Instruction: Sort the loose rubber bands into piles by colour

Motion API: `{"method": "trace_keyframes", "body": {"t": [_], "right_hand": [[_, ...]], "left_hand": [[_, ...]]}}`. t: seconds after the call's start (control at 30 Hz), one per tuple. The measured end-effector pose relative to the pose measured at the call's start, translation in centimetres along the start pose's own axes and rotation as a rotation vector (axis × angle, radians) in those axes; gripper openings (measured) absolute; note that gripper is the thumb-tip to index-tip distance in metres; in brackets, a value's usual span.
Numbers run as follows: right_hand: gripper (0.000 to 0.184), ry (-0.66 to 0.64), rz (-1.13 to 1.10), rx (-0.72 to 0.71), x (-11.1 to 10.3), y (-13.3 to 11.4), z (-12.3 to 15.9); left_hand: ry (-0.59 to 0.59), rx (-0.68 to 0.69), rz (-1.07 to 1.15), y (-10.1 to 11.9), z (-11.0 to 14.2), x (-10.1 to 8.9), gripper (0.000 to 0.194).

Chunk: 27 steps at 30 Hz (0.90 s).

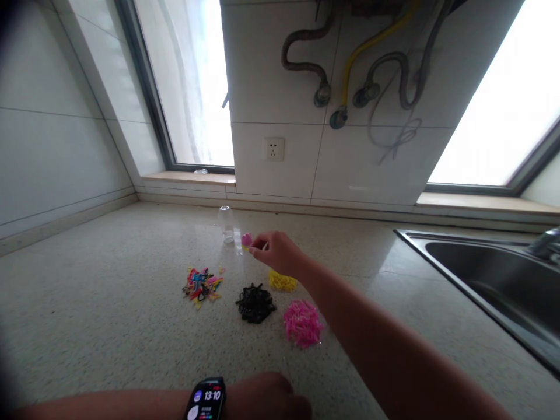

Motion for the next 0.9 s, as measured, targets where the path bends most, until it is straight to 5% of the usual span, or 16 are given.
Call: {"method": "trace_keyframes", "body": {"t": [0.27,0.43,0.9], "right_hand": [[0.025,0.286,-0.393,0.208,-6.4,2.4,8.7],[0.028,0.518,-0.603,0.27,-7.9,4.4,11.3],[0.026,0.387,-0.735,0.244,-6.0,3.8,11.4]], "left_hand": [[0.044,-0.001,-0.128,0.2,0.1,-0.3,0.013],[0.064,0.01,-0.159,0.5,0.3,-1.3,0.021],[0.092,-0.012,-0.17,0.8,0.7,-1.4,0.022]]}}
Point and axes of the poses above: each hand's wrist, its own z-axis away from the middle knuckle, its own x-axis out of the palm, y = z × x, the point moved 4 cm from there along -z, towards the middle knuckle, and after that the axes turned 6 degrees about -x, right-handed, at the moved point
